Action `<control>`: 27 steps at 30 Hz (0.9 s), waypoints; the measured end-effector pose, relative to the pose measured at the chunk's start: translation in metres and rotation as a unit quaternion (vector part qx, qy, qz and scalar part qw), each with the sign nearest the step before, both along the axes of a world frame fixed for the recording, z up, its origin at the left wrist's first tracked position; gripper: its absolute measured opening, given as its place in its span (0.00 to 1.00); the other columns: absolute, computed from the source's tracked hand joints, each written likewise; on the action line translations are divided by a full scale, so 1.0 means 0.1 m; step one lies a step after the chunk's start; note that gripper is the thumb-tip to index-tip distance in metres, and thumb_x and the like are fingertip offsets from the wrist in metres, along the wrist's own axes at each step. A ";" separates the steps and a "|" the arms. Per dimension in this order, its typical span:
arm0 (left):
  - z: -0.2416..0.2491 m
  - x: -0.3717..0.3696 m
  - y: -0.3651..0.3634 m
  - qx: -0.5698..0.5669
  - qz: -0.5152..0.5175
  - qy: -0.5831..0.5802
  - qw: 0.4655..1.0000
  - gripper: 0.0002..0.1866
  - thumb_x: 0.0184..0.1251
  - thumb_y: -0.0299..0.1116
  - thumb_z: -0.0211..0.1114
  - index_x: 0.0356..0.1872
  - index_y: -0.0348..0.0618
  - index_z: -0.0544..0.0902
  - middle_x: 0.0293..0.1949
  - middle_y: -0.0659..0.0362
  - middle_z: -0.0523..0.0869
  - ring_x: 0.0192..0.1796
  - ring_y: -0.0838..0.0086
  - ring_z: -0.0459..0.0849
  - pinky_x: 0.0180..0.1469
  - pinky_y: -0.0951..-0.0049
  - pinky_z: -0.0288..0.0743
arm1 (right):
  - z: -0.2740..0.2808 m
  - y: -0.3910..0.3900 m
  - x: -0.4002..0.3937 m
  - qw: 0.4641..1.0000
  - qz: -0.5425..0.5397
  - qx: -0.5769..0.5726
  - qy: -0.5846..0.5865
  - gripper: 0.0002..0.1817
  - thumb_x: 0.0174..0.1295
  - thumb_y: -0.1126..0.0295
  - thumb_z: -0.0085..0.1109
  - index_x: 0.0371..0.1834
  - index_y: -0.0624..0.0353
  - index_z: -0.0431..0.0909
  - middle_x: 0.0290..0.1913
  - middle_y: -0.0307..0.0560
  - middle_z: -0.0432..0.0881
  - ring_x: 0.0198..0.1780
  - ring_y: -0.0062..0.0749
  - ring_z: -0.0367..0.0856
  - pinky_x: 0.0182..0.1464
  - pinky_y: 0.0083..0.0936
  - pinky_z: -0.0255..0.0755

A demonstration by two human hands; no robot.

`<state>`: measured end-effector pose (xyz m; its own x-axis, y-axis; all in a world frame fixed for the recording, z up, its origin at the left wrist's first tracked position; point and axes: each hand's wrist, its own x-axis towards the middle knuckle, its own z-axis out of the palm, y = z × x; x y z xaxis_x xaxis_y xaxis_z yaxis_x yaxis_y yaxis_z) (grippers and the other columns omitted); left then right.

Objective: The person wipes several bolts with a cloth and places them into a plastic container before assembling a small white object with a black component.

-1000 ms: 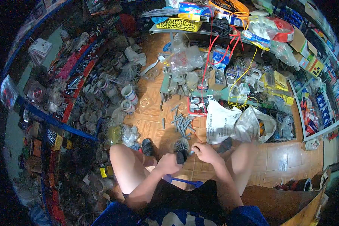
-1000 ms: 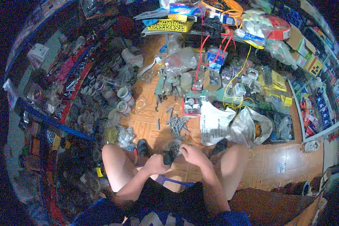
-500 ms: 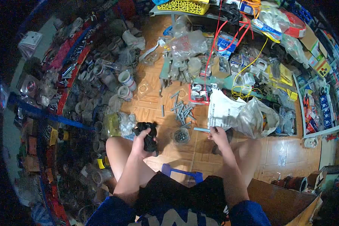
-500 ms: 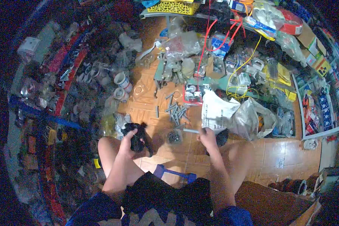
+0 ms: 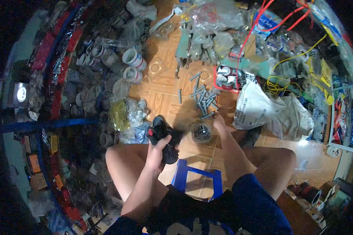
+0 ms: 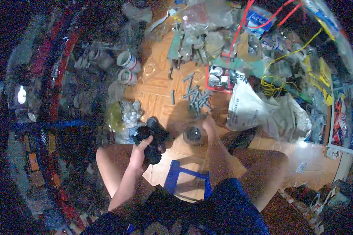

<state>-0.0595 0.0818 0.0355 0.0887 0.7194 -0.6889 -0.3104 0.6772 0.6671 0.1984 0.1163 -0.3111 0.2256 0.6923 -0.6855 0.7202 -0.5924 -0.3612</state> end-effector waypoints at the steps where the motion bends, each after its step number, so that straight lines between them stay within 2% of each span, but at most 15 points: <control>1: -0.08 -0.05 0.02 0.005 0.000 0.011 1.000 0.16 0.64 0.36 0.66 0.48 0.38 0.76 0.33 0.54 0.84 0.29 0.68 0.84 0.32 0.67 0.81 | -0.07 0.05 -0.02 0.999 0.023 -0.044 0.017 0.16 0.67 0.64 0.51 0.54 0.57 0.76 0.51 0.56 0.81 0.48 0.48 0.81 0.50 0.40 0.75; 4: -0.07 -0.02 0.13 -0.016 0.030 0.034 0.999 0.17 0.64 0.37 0.67 0.47 0.38 0.76 0.33 0.54 0.84 0.30 0.68 0.84 0.32 0.66 0.81 | -0.19 0.20 -0.10 0.997 0.036 -0.039 0.047 0.15 0.66 0.65 0.51 0.53 0.58 0.76 0.47 0.57 0.81 0.46 0.50 0.81 0.48 0.41 0.74; 7: -0.10 0.00 0.20 -0.041 0.022 0.024 0.999 0.17 0.64 0.37 0.67 0.47 0.37 0.76 0.34 0.53 0.84 0.31 0.68 0.85 0.33 0.66 0.82 | -0.11 0.21 -0.22 0.998 0.013 0.052 0.032 0.15 0.65 0.65 0.52 0.52 0.59 0.76 0.43 0.58 0.81 0.43 0.51 0.81 0.46 0.42 0.74; 10: -0.18 0.02 0.19 -0.037 0.014 0.006 0.999 0.15 0.65 0.34 0.65 0.47 0.36 0.76 0.35 0.53 0.84 0.31 0.68 0.85 0.34 0.66 0.82 | 0.24 0.02 -0.39 0.961 -0.012 0.276 0.033 0.15 0.64 0.66 0.53 0.51 0.61 0.76 0.39 0.58 0.81 0.41 0.53 0.81 0.44 0.43 0.74; 11: -0.21 0.03 0.17 -0.031 0.014 0.001 0.999 0.14 0.66 0.33 0.65 0.47 0.36 0.76 0.35 0.53 0.84 0.32 0.68 0.85 0.34 0.67 0.81 | 0.37 -0.07 -0.45 0.947 -0.011 0.316 0.062 0.15 0.64 0.66 0.53 0.51 0.61 0.76 0.38 0.59 0.81 0.40 0.54 0.81 0.43 0.43 0.74; 14: -0.17 0.08 0.13 -0.045 0.038 0.021 0.998 0.13 0.67 0.32 0.64 0.47 0.35 0.76 0.35 0.54 0.84 0.32 0.69 0.85 0.34 0.67 0.81 | 0.49 -0.41 -0.62 0.951 0.035 0.255 0.171 0.15 0.63 0.67 0.53 0.50 0.62 0.76 0.34 0.59 0.81 0.38 0.55 0.81 0.41 0.44 0.74; 16: -0.17 0.05 0.09 -0.052 0.025 0.020 0.998 0.15 0.66 0.33 0.65 0.48 0.35 0.76 0.35 0.54 0.84 0.32 0.69 0.85 0.35 0.68 0.81 | 0.07 -0.61 -0.75 0.959 0.064 0.184 0.207 0.15 0.63 0.67 0.53 0.51 0.62 0.76 0.36 0.61 0.81 0.40 0.57 0.81 0.42 0.46 0.73; 21: -0.17 0.06 0.04 -0.070 0.026 0.026 0.997 0.17 0.64 0.32 0.67 0.50 0.36 0.76 0.39 0.55 0.84 0.35 0.69 0.85 0.38 0.68 0.81 | -0.49 -0.67 -0.87 0.977 0.149 0.095 0.121 0.15 0.63 0.67 0.54 0.50 0.61 0.76 0.36 0.59 0.81 0.39 0.55 0.81 0.42 0.45 0.73; 27: -0.18 0.15 0.09 -0.072 -0.003 0.043 0.996 0.19 0.64 0.31 0.67 0.54 0.36 0.74 0.41 0.54 0.83 0.37 0.69 0.84 0.41 0.67 0.80 | -0.85 -0.70 -0.97 0.980 0.179 0.079 0.040 0.15 0.63 0.66 0.54 0.50 0.60 0.77 0.35 0.56 0.82 0.38 0.53 0.81 0.41 0.44 0.73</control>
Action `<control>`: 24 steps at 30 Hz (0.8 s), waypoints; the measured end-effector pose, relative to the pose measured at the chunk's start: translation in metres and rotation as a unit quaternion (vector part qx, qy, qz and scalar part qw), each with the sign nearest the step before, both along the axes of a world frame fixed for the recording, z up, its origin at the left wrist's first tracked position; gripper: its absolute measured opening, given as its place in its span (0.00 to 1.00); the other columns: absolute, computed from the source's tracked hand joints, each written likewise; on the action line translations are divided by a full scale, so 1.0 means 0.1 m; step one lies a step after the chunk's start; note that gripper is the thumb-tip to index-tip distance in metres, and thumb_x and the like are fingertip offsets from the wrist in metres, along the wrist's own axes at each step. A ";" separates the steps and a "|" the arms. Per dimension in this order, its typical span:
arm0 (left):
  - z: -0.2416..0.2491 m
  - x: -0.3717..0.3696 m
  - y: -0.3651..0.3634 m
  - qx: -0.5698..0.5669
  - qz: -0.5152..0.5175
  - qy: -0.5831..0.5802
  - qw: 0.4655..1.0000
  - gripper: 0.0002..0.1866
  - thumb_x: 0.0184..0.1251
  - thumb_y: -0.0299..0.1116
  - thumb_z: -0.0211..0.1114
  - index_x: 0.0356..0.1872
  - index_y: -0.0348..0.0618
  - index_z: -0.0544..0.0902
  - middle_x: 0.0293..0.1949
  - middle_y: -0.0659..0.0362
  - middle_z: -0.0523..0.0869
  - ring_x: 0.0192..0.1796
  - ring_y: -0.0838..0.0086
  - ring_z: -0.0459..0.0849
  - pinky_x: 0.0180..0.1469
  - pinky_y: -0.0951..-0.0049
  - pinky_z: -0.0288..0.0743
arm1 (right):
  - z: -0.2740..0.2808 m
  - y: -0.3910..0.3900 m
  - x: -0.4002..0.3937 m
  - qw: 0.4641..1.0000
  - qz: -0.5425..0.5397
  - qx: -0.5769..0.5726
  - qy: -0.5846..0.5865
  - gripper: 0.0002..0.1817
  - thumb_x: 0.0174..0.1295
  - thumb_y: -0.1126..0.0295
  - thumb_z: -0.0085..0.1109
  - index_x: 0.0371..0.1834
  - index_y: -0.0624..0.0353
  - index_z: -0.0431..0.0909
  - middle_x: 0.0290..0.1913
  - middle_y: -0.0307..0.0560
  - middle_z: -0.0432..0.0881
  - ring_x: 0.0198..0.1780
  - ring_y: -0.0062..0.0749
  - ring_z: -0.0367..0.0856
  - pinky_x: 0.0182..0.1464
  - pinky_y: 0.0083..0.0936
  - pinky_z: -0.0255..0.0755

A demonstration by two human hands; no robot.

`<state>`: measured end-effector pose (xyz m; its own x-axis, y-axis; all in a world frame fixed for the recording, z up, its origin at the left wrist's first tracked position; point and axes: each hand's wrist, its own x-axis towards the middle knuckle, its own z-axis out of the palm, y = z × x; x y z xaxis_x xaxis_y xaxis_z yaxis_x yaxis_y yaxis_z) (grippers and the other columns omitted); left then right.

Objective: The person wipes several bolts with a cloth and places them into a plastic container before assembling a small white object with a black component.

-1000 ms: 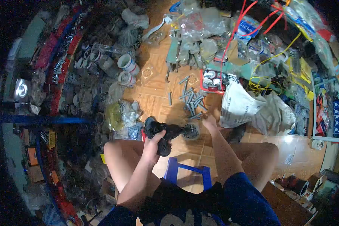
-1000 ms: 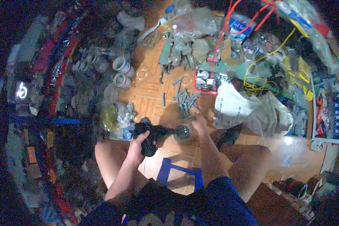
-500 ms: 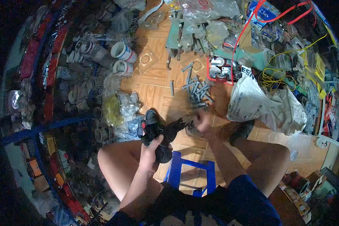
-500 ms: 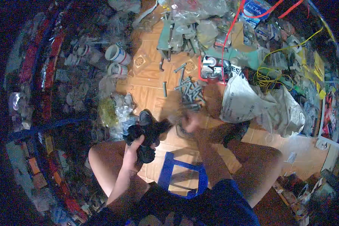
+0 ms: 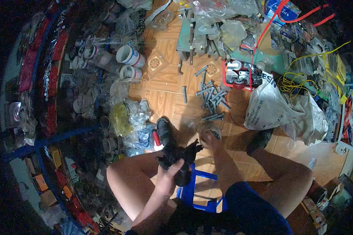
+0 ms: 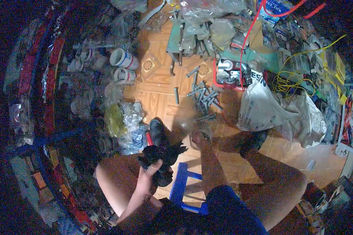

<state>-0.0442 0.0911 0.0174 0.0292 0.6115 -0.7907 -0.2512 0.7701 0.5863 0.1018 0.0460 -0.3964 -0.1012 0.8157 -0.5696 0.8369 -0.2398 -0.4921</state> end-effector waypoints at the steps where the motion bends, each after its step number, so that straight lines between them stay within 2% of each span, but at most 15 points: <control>1: -0.01 0.01 0.02 0.002 -0.003 -0.007 1.000 0.20 0.64 0.31 0.67 0.54 0.36 0.74 0.41 0.54 0.83 0.37 0.69 0.84 0.41 0.68 0.79 | -0.04 0.00 -0.01 1.000 0.001 0.001 -0.010 0.15 0.63 0.66 0.54 0.50 0.60 0.77 0.35 0.56 0.82 0.38 0.53 0.81 0.41 0.43 0.73; 7: 0.07 0.10 0.00 0.020 -0.045 -0.007 0.999 0.18 0.64 0.34 0.68 0.50 0.36 0.77 0.37 0.57 0.83 0.35 0.72 0.83 0.40 0.70 0.78 | -0.11 -0.02 0.00 0.999 -0.034 0.019 -0.016 0.15 0.63 0.66 0.55 0.50 0.59 0.78 0.35 0.53 0.83 0.37 0.50 0.82 0.41 0.42 0.73; 12: 0.05 0.19 -0.13 0.118 -0.105 0.008 0.987 0.15 0.70 0.37 0.62 0.46 0.35 0.78 0.35 0.56 0.84 0.34 0.71 0.85 0.37 0.69 0.81 | 0.57 -0.23 0.07 0.983 -0.149 0.025 0.103 0.14 0.63 0.66 0.55 0.49 0.58 0.78 0.35 0.51 0.83 0.36 0.49 0.82 0.40 0.41 0.73; 15: -0.03 0.23 -0.22 0.122 -0.014 0.026 0.992 0.18 0.67 0.39 0.68 0.48 0.35 0.79 0.39 0.60 0.84 0.40 0.76 0.81 0.46 0.74 0.76 | 1.16 -0.35 0.24 0.945 -0.249 -0.017 0.212 0.14 0.63 0.66 0.55 0.49 0.58 0.78 0.34 0.50 0.84 0.35 0.47 0.82 0.40 0.41 0.73; 16: -0.04 0.23 -0.23 0.154 0.002 0.023 0.988 0.18 0.67 0.41 0.68 0.47 0.35 0.80 0.41 0.61 0.84 0.44 0.77 0.79 0.50 0.74 0.74 | 1.39 -0.38 0.33 0.921 -0.289 -0.049 0.256 0.14 0.63 0.66 0.55 0.49 0.58 0.78 0.34 0.50 0.84 0.35 0.47 0.82 0.40 0.40 0.73; 17: -0.04 0.25 -0.26 0.159 0.037 0.070 0.984 0.18 0.68 0.41 0.67 0.46 0.33 0.81 0.40 0.59 0.85 0.41 0.77 0.80 0.45 0.73 0.75 | 1.67 -0.44 0.42 0.902 -0.317 -0.078 0.284 0.14 0.63 0.66 0.55 0.49 0.58 0.79 0.34 0.49 0.84 0.35 0.47 0.82 0.40 0.40 0.73; 18: -0.05 0.28 -0.30 0.194 0.045 0.097 0.975 0.18 0.68 0.41 0.66 0.44 0.33 0.81 0.38 0.59 0.85 0.39 0.77 0.81 0.43 0.73 0.75 | 2.34 -0.35 0.46 0.930 -0.273 0.005 0.248 0.12 0.63 0.66 0.54 0.47 0.59 0.78 0.32 0.48 0.82 0.33 0.42 0.81 0.37 0.38 0.72; 19: -0.07 0.30 -0.34 0.227 0.054 0.124 0.964 0.18 0.68 0.40 0.66 0.43 0.32 0.82 0.36 0.58 0.86 0.36 0.76 0.81 0.41 0.73 0.76 | 2.61 -0.40 0.55 0.931 -0.252 0.001 0.265 0.11 0.65 0.66 0.51 0.44 0.60 0.78 0.29 0.45 0.79 0.30 0.36 0.77 0.35 0.33 0.70; 20: -0.11 0.32 -0.40 0.307 0.011 0.164 0.937 0.18 0.67 0.40 0.66 0.38 0.30 0.82 0.32 0.56 0.86 0.32 0.76 0.82 0.38 0.72 0.76 | 2.85 -0.45 0.63 0.931 -0.231 -0.003 0.282 0.11 0.67 0.66 0.49 0.41 0.61 0.77 0.27 0.41 0.77 0.28 0.29 0.74 0.32 0.28 0.68; 21: -0.20 0.34 -0.46 0.333 -0.038 0.211 0.918 0.19 0.63 0.41 0.69 0.35 0.30 0.83 0.31 0.53 0.87 0.33 0.72 0.84 0.39 0.70 0.77 | 3.07 -0.51 0.73 0.931 -0.211 -0.007 0.299 0.12 0.69 0.66 0.46 0.39 0.62 0.77 0.24 0.38 0.74 0.25 0.22 0.70 0.30 0.23 0.65; 23: 0.07 0.43 -0.62 0.467 -0.177 0.275 0.822 0.19 0.60 0.42 0.71 0.35 0.32 0.83 0.31 0.50 0.87 0.34 0.65 0.87 0.40 0.68 0.78 | 3.72 -0.67 0.85 0.929 -0.180 -0.045 0.321 0.12 0.70 0.67 0.44 0.38 0.63 0.76 0.24 0.36 0.72 0.26 0.17 0.68 0.29 0.20 0.63; 24: -0.27 0.42 -0.69 0.597 -0.223 0.350 0.686 0.18 0.58 0.42 0.72 0.36 0.34 0.84 0.31 0.49 0.87 0.36 0.60 0.88 0.40 0.66 0.79 | 3.79 -0.84 0.92 0.905 -0.190 -0.030 0.378 0.14 0.69 0.67 0.47 0.46 0.63 0.82 0.26 0.36 0.77 0.29 0.18 0.72 0.32 0.21 0.67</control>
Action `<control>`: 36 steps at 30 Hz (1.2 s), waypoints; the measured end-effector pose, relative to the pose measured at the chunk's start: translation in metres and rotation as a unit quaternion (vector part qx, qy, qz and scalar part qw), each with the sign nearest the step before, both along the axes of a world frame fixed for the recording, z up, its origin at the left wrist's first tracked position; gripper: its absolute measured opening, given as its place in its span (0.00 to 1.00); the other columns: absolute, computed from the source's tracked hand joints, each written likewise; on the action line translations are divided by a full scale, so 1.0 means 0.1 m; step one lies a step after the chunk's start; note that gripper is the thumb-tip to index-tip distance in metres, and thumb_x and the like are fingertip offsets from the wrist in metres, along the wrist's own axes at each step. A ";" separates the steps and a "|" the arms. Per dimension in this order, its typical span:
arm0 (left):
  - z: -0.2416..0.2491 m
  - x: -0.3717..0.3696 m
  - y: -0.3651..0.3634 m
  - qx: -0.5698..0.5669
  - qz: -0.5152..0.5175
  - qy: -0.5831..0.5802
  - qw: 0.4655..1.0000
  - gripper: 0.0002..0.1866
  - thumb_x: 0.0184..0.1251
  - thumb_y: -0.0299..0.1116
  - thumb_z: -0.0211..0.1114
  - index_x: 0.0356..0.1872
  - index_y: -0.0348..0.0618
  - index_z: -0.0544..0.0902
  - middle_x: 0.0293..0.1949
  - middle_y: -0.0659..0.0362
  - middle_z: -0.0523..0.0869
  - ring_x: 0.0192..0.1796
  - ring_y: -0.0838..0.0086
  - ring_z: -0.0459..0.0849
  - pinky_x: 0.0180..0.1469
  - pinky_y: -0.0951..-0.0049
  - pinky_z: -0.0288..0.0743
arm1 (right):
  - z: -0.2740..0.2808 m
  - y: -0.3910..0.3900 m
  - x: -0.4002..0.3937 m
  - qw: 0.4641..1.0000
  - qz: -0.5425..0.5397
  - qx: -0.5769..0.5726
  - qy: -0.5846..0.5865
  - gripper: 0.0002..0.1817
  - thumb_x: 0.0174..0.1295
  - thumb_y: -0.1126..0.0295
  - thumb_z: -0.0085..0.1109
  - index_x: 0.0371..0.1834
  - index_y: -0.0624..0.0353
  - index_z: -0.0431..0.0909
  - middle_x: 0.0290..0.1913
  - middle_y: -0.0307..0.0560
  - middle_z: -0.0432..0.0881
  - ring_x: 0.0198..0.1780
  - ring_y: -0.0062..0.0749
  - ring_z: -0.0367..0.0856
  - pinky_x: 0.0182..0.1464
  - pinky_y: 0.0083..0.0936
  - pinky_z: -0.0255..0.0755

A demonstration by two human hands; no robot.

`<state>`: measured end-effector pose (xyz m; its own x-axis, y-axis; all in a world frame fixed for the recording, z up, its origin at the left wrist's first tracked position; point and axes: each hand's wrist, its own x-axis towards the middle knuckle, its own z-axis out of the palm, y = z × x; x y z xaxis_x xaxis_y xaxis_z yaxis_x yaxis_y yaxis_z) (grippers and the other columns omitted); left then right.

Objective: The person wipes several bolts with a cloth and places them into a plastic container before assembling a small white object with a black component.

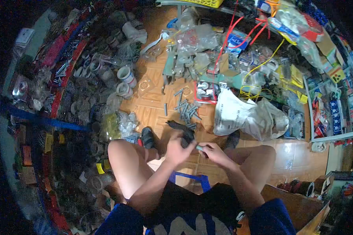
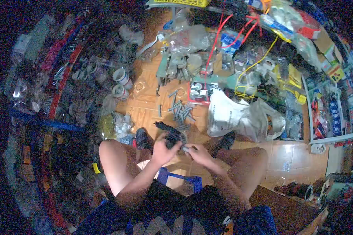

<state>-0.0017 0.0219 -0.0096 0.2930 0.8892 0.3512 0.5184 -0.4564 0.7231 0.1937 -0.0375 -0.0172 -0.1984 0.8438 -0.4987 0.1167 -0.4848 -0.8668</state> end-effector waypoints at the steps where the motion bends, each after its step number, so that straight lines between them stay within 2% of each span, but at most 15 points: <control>1: 0.06 0.01 -0.07 -0.096 -0.045 -0.022 0.994 0.18 0.58 0.42 0.72 0.36 0.34 0.84 0.31 0.50 0.87 0.35 0.62 0.87 0.40 0.67 0.78 | 0.17 -0.13 0.01 0.999 -0.019 0.025 -0.006 0.14 0.68 0.68 0.46 0.45 0.63 0.82 0.25 0.35 0.77 0.28 0.18 0.71 0.31 0.21 0.67; 4: 0.45 0.07 -0.22 -0.344 -0.194 -0.028 0.918 0.16 0.57 0.39 0.73 0.38 0.36 0.84 0.29 0.55 0.86 0.32 0.74 0.83 0.38 0.69 0.76 | 0.50 -0.49 0.12 0.992 -0.098 0.073 0.014 0.15 0.72 0.69 0.42 0.45 0.62 0.80 0.24 0.34 0.75 0.26 0.18 0.70 0.30 0.19 0.66; 7: 0.63 0.22 -0.50 -0.387 -0.172 -0.028 0.905 0.17 0.57 0.38 0.72 0.43 0.38 0.83 0.35 0.53 0.88 0.39 0.73 0.85 0.45 0.67 0.78 | 0.40 -0.65 0.04 0.963 -0.245 0.044 0.101 0.15 0.76 0.66 0.42 0.43 0.63 0.78 0.26 0.34 0.72 0.28 0.17 0.68 0.31 0.18 0.63; 8: 0.50 0.30 -0.58 -0.353 -0.149 -0.131 0.914 0.12 0.61 0.34 0.70 0.37 0.35 0.83 0.28 0.58 0.85 0.32 0.79 0.79 0.36 0.70 0.75 | 0.28 -0.64 -0.07 0.953 -0.251 0.160 0.052 0.13 0.75 0.64 0.46 0.42 0.62 0.78 0.26 0.34 0.72 0.28 0.16 0.68 0.31 0.18 0.63; 12: 0.82 0.39 -0.73 -0.326 -0.116 -0.060 0.936 0.09 0.62 0.32 0.67 0.36 0.37 0.84 0.28 0.54 0.87 0.32 0.69 0.86 0.39 0.66 0.78 | 0.19 -0.60 -0.26 0.940 -0.282 0.189 -0.023 0.12 0.73 0.60 0.52 0.42 0.58 0.76 0.30 0.34 0.73 0.32 0.19 0.70 0.36 0.21 0.66; 15: 0.73 0.27 -0.66 -0.209 -0.107 0.121 0.965 0.08 0.61 0.33 0.68 0.32 0.38 0.85 0.25 0.53 0.87 0.30 0.65 0.87 0.37 0.64 0.79 | -0.08 -0.55 -0.14 0.902 -0.387 0.095 0.166 0.13 0.73 0.56 0.51 0.46 0.54 0.74 0.31 0.34 0.73 0.33 0.20 0.72 0.36 0.23 0.68; 16: 0.75 0.30 -0.64 -0.113 -0.046 -0.073 0.990 0.10 0.61 0.33 0.68 0.27 0.36 0.85 0.20 0.56 0.85 0.25 0.70 0.85 0.35 0.65 0.79 | -0.04 -0.55 -0.11 0.851 -0.422 0.038 0.311 0.15 0.73 0.53 0.50 0.47 0.52 0.71 0.30 0.36 0.73 0.31 0.22 0.74 0.34 0.25 0.71; 18: 0.78 0.21 -0.61 -0.318 0.042 -0.258 0.911 0.10 0.65 0.33 0.67 0.37 0.35 0.84 0.30 0.58 0.87 0.31 0.75 0.84 0.35 0.69 0.80 | 0.21 -0.46 -0.06 0.865 -0.406 -0.003 0.294 0.13 0.73 0.54 0.50 0.46 0.52 0.70 0.29 0.35 0.71 0.30 0.23 0.75 0.33 0.28 0.72; 20: 0.60 0.21 -0.57 -0.384 0.063 -0.412 0.824 0.12 0.68 0.33 0.65 0.47 0.36 0.81 0.41 0.58 0.85 0.37 0.75 0.83 0.38 0.72 0.79 | 0.39 -0.43 -0.11 0.930 -0.323 -0.023 0.171 0.13 0.70 0.62 0.56 0.49 0.56 0.70 0.33 0.43 0.77 0.31 0.33 0.79 0.37 0.36 0.75; 23: 0.32 0.32 -0.63 -0.366 0.055 -0.349 0.861 0.14 0.65 0.35 0.68 0.44 0.34 0.81 0.41 0.57 0.85 0.39 0.75 0.83 0.39 0.74 0.77 | -0.51 -0.51 -0.47 0.938 -0.045 0.244 -0.244 0.16 0.61 0.71 0.60 0.51 0.62 0.72 0.41 0.54 0.80 0.37 0.46 0.83 0.44 0.42 0.75; 24: 0.12 0.36 -0.61 -0.340 0.107 -0.309 0.882 0.13 0.63 0.33 0.70 0.41 0.33 0.83 0.37 0.58 0.86 0.35 0.76 0.83 0.37 0.74 0.76 | -0.17 -0.53 -0.61 0.921 -0.089 0.303 -0.228 0.20 0.53 0.77 0.61 0.51 0.67 0.74 0.46 0.63 0.80 0.42 0.56 0.83 0.49 0.42 0.74; 27: 0.35 0.26 -0.45 -0.393 0.090 -0.324 0.856 0.10 0.61 0.31 0.71 0.36 0.33 0.83 0.32 0.59 0.86 0.31 0.77 0.82 0.34 0.74 0.76 | 0.43 -0.56 -0.59 0.923 -0.109 0.264 -0.257 0.20 0.52 0.78 0.62 0.50 0.67 0.75 0.43 0.62 0.80 0.44 0.54 0.83 0.49 0.39 0.74; 31: 0.55 0.31 -0.33 -0.297 0.202 -0.398 0.844 0.08 0.60 0.28 0.72 0.35 0.35 0.82 0.34 0.58 0.86 0.31 0.78 0.82 0.33 0.76 0.76 | 0.24 -0.44 -0.67 0.931 -0.209 0.288 -0.079 0.21 0.57 0.75 0.64 0.54 0.68 0.75 0.42 0.52 0.83 0.42 0.39 0.85 0.46 0.30 0.77; 34: 0.62 0.24 -0.33 -0.337 0.079 -0.449 0.824 0.08 0.63 0.27 0.69 0.39 0.36 0.81 0.36 0.60 0.85 0.33 0.77 0.82 0.35 0.74 0.76 | 0.37 -0.38 -0.61 0.930 -0.207 0.301 -0.042 0.13 0.63 0.73 0.61 0.49 0.67 0.76 0.41 0.47 0.84 0.40 0.33 0.84 0.45 0.32 0.81; 36: 0.60 0.20 -0.33 -0.376 0.007 -0.446 0.812 0.12 0.60 0.24 0.69 0.44 0.38 0.80 0.36 0.59 0.85 0.35 0.73 0.84 0.38 0.70 0.80 | 0.36 -0.36 -0.51 0.939 -0.220 0.118 0.238 0.10 0.66 0.72 0.59 0.47 0.65 0.77 0.41 0.47 0.83 0.40 0.32 0.84 0.46 0.36 0.82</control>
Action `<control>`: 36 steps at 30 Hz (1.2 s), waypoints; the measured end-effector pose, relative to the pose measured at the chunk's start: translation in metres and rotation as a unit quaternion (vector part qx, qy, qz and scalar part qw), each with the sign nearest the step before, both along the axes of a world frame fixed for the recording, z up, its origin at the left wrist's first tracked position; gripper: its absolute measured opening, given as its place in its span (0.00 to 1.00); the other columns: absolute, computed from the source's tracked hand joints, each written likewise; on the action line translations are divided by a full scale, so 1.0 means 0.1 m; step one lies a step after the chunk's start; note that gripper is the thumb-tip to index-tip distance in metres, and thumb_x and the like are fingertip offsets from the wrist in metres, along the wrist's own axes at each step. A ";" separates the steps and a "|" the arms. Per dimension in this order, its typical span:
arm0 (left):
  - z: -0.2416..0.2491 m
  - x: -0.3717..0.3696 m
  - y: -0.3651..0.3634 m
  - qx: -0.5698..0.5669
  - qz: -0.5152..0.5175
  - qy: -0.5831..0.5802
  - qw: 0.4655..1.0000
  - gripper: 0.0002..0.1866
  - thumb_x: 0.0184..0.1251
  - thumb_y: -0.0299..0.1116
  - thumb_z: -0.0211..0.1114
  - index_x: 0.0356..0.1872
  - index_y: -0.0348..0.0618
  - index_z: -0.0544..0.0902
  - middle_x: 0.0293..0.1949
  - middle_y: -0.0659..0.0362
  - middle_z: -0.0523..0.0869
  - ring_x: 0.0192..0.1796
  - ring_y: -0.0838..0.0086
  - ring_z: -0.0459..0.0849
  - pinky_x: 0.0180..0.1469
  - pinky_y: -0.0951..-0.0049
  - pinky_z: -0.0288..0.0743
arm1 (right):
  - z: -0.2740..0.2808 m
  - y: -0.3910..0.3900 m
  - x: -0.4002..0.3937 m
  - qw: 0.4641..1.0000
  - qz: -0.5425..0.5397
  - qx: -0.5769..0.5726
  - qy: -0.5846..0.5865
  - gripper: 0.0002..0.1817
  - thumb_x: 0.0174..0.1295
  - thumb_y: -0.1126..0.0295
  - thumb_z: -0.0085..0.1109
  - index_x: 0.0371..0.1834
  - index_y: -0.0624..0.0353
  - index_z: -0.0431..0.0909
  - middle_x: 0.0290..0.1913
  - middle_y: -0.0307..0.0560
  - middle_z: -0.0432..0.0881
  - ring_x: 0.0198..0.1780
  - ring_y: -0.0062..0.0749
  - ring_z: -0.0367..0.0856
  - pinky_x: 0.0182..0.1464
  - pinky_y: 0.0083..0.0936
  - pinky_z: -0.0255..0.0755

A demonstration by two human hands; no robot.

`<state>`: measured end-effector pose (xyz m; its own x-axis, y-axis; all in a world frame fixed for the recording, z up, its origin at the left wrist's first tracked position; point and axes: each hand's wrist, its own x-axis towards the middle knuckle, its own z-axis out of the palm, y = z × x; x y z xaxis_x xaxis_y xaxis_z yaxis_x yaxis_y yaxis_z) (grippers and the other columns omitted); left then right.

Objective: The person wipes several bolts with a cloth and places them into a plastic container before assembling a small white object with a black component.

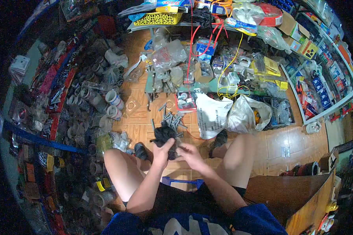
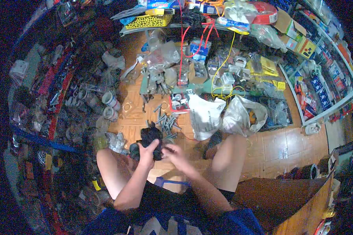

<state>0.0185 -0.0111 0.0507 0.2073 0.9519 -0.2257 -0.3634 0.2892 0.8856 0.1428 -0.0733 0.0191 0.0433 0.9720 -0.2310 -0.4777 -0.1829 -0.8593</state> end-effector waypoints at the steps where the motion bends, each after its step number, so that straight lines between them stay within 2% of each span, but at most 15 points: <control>1: -0.10 -0.03 0.02 0.007 -0.056 0.010 0.998 0.11 0.60 0.25 0.69 0.42 0.37 0.81 0.37 0.58 0.85 0.36 0.73 0.84 0.38 0.70 0.81 | -0.04 -0.01 0.08 0.986 0.033 -0.059 0.153 0.09 0.67 0.71 0.58 0.47 0.64 0.77 0.40 0.46 0.83 0.40 0.32 0.84 0.46 0.37 0.83; 2: -0.19 -0.07 0.06 -0.017 -0.103 0.021 0.994 0.10 0.59 0.25 0.70 0.41 0.37 0.81 0.36 0.58 0.86 0.36 0.73 0.84 0.37 0.70 0.80 | -0.24 -0.03 0.20 0.954 0.093 -0.043 0.282 0.09 0.71 0.69 0.54 0.49 0.61 0.77 0.40 0.45 0.82 0.40 0.33 0.83 0.45 0.42 0.84; 5: -0.03 -0.09 0.11 -0.041 -0.168 0.056 0.983 0.10 0.58 0.27 0.72 0.39 0.37 0.82 0.35 0.59 0.86 0.34 0.76 0.83 0.37 0.73 0.78 | -0.27 -0.03 0.21 0.963 0.075 -0.089 0.242 0.11 0.71 0.70 0.53 0.52 0.61 0.76 0.40 0.43 0.81 0.39 0.35 0.84 0.45 0.42 0.84; 7: 0.01 -0.04 0.13 -0.029 -0.123 0.083 0.988 0.10 0.58 0.27 0.72 0.38 0.36 0.83 0.35 0.59 0.86 0.33 0.77 0.83 0.37 0.75 0.77 | -0.13 0.01 0.07 0.991 0.003 -0.041 -0.128 0.10 0.67 0.70 0.57 0.47 0.64 0.78 0.37 0.53 0.83 0.34 0.41 0.85 0.40 0.36 0.81; 9: -0.08 0.05 0.10 -0.011 -0.012 0.117 0.993 0.09 0.58 0.27 0.72 0.38 0.36 0.84 0.34 0.58 0.86 0.32 0.76 0.83 0.36 0.75 0.77 | 0.21 0.00 -0.04 0.880 -0.064 0.023 -0.471 0.11 0.63 0.70 0.60 0.45 0.65 0.79 0.34 0.60 0.83 0.31 0.44 0.85 0.37 0.34 0.79; 13: -0.15 0.11 0.09 -0.041 0.121 0.059 0.990 0.07 0.60 0.26 0.71 0.36 0.36 0.82 0.33 0.61 0.85 0.31 0.77 0.82 0.34 0.74 0.76 | 0.27 0.04 -0.11 0.855 -0.081 0.076 -0.506 0.13 0.59 0.72 0.62 0.45 0.67 0.79 0.31 0.60 0.83 0.28 0.42 0.84 0.33 0.33 0.75; 16: -0.10 0.00 0.06 -0.058 0.033 0.035 0.997 0.06 0.60 0.24 0.69 0.36 0.37 0.81 0.33 0.61 0.85 0.32 0.76 0.83 0.36 0.73 0.77 | 0.04 0.06 -0.05 0.933 -0.029 0.051 -0.356 0.08 0.64 0.70 0.59 0.43 0.60 0.79 0.27 0.42 0.79 0.25 0.30 0.78 0.31 0.29 0.72; 18: -0.08 -0.07 0.07 -0.077 -0.057 -0.023 0.995 0.07 0.60 0.24 0.69 0.38 0.37 0.81 0.36 0.59 0.86 0.36 0.74 0.85 0.39 0.72 0.80 | -0.02 0.03 0.03 0.998 0.051 -0.038 0.016 0.05 0.68 0.67 0.56 0.40 0.56 0.77 0.26 0.34 0.73 0.25 0.23 0.71 0.31 0.25 0.69; 20: -0.05 -0.14 0.04 -0.095 -0.128 -0.027 0.987 0.08 0.60 0.24 0.69 0.40 0.37 0.81 0.38 0.58 0.86 0.37 0.74 0.85 0.40 0.71 0.80 | -0.08 -0.02 0.18 0.931 0.134 -0.087 0.328 0.08 0.73 0.61 0.50 0.36 0.49 0.71 0.23 0.29 0.64 0.25 0.18 0.64 0.33 0.20 0.64; 23: -0.16 -0.19 0.02 -0.090 -0.154 0.027 0.984 0.12 0.59 0.26 0.71 0.42 0.36 0.82 0.39 0.58 0.86 0.37 0.73 0.85 0.39 0.71 0.80 | -0.08 -0.05 0.26 0.943 0.213 -0.093 0.239 0.08 0.74 0.61 0.50 0.38 0.50 0.75 0.29 0.30 0.73 0.27 0.20 0.71 0.29 0.22 0.67; 25: -0.14 -0.09 -0.01 -0.063 -0.090 0.133 0.985 0.11 0.58 0.29 0.72 0.40 0.38 0.82 0.35 0.58 0.86 0.35 0.73 0.84 0.39 0.72 0.79 | -0.09 -0.04 0.13 0.953 0.162 -0.015 -0.257 0.10 0.70 0.62 0.51 0.36 0.56 0.75 0.29 0.45 0.81 0.28 0.40 0.80 0.31 0.35 0.74; 27: -0.14 -0.01 -0.06 -0.077 -0.014 0.123 0.989 0.10 0.58 0.30 0.73 0.37 0.37 0.82 0.34 0.60 0.85 0.34 0.75 0.83 0.37 0.72 0.77 | -0.03 -0.06 -0.01 0.820 0.075 0.026 -0.567 0.09 0.65 0.66 0.53 0.35 0.60 0.76 0.30 0.56 0.83 0.31 0.52 0.82 0.33 0.40 0.74; 28: -0.17 0.01 -0.06 -0.079 0.031 0.120 0.989 0.10 0.59 0.30 0.73 0.37 0.37 0.82 0.34 0.60 0.85 0.33 0.75 0.83 0.37 0.72 0.77 | 0.02 -0.05 -0.06 0.817 0.041 0.054 -0.572 0.10 0.61 0.66 0.56 0.34 0.64 0.77 0.32 0.67 0.80 0.35 0.61 0.81 0.35 0.48 0.74; 31: -0.25 0.01 0.04 -0.051 0.127 0.108 0.985 0.14 0.59 0.33 0.74 0.39 0.34 0.81 0.36 0.57 0.85 0.34 0.74 0.82 0.37 0.72 0.76 | 0.11 0.03 -0.12 0.816 0.010 0.066 -0.575 0.10 0.62 0.66 0.56 0.36 0.62 0.78 0.32 0.63 0.81 0.35 0.61 0.81 0.35 0.48 0.73; 36: -0.28 -0.16 0.24 -0.041 0.268 0.141 0.952 0.14 0.62 0.33 0.72 0.39 0.32 0.80 0.33 0.58 0.84 0.29 0.75 0.80 0.34 0.72 0.76 | -0.03 0.04 -0.19 0.889 0.078 0.044 -0.450 0.13 0.65 0.61 0.58 0.39 0.60 0.81 0.29 0.55 0.83 0.29 0.47 0.81 0.32 0.40 0.72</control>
